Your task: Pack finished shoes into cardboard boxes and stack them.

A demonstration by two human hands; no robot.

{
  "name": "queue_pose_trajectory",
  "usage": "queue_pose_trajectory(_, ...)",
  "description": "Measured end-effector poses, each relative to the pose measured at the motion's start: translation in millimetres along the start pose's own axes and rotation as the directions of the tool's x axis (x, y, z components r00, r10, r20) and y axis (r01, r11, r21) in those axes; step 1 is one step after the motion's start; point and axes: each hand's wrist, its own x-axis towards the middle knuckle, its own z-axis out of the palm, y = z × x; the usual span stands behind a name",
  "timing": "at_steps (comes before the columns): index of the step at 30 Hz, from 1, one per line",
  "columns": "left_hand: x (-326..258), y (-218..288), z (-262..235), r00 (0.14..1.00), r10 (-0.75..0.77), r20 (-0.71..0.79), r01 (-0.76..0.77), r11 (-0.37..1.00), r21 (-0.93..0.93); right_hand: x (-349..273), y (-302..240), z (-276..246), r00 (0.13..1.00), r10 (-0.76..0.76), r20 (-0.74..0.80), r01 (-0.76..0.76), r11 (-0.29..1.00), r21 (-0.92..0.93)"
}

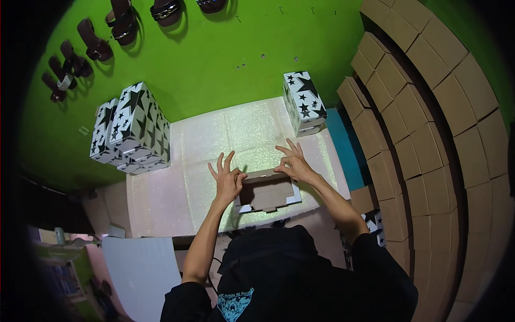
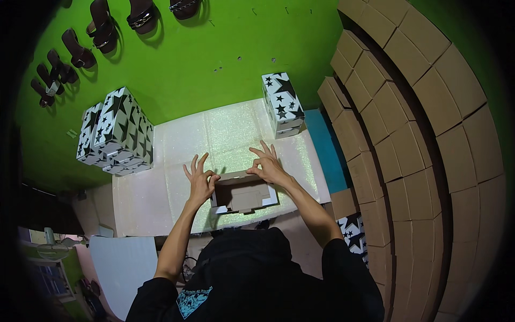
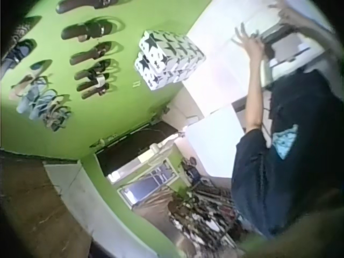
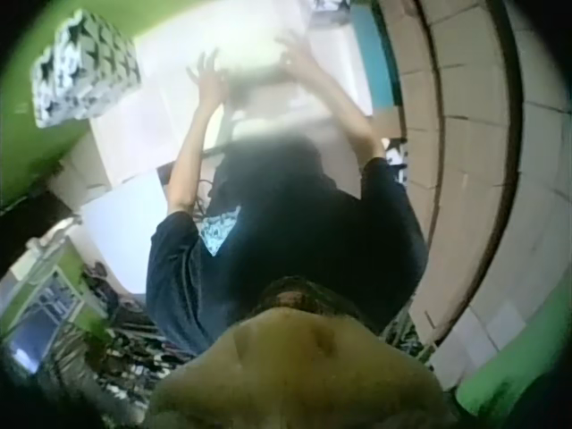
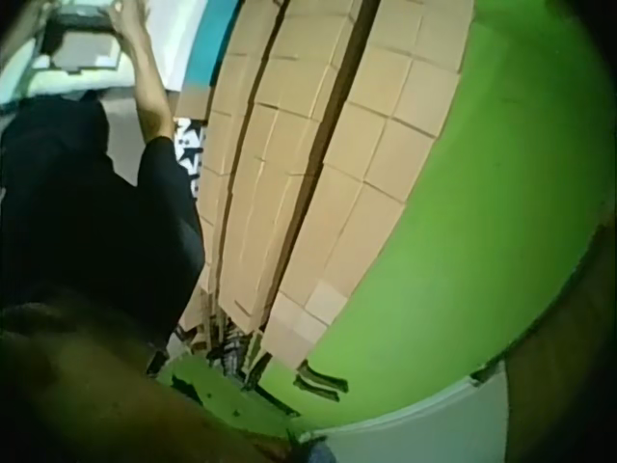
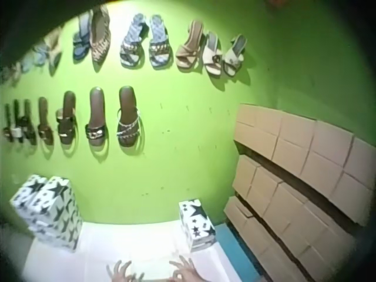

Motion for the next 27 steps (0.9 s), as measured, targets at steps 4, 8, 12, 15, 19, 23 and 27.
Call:
queue_pose_trajectory(4,7.7,-8.7,4.0,0.999,-0.008,0.045,0.007,1.000,0.019,12.6,7.8,0.6,0.987,0.138,0.086,-0.148,0.981,0.126)
queue_pose_trajectory(8,18.5,-9.0,0.4,0.996,-0.015,0.084,0.012,0.999,0.030,25.8,17.6,-4.4,0.977,0.172,0.126,-0.188,0.974,0.125)
queue_pose_trajectory(12,19.3,-6.1,-0.2,0.997,-0.016,0.079,0.011,0.998,0.061,24.0,23.5,-0.8,0.993,0.092,0.080,-0.104,0.981,0.162)
queue_pose_trajectory(15,17.2,-6.1,1.6,0.999,-0.014,0.049,0.009,0.995,0.097,19.0,16.2,3.1,0.992,0.113,0.048,-0.118,0.983,0.142)
queue_pose_trajectory(19,19.7,-6.2,4.8,0.982,0.123,-0.142,-0.079,0.957,0.280,10.0,-11.3,1.8,0.959,-0.034,-0.283,-0.008,0.989,-0.147)
queue_pose_trajectory(23,19.3,-7.9,10.3,0.998,0.066,-0.022,-0.050,0.897,0.440,-16.9,-10.6,6.0,0.951,-0.126,-0.283,0.005,0.919,-0.394)
queue_pose_trajectory(27,-17.0,-30.8,35.3,1.000,0.028,-0.007,-0.022,0.893,0.449,-44.3,9.9,34.0,0.993,0.038,-0.114,-0.092,0.853,-0.514)
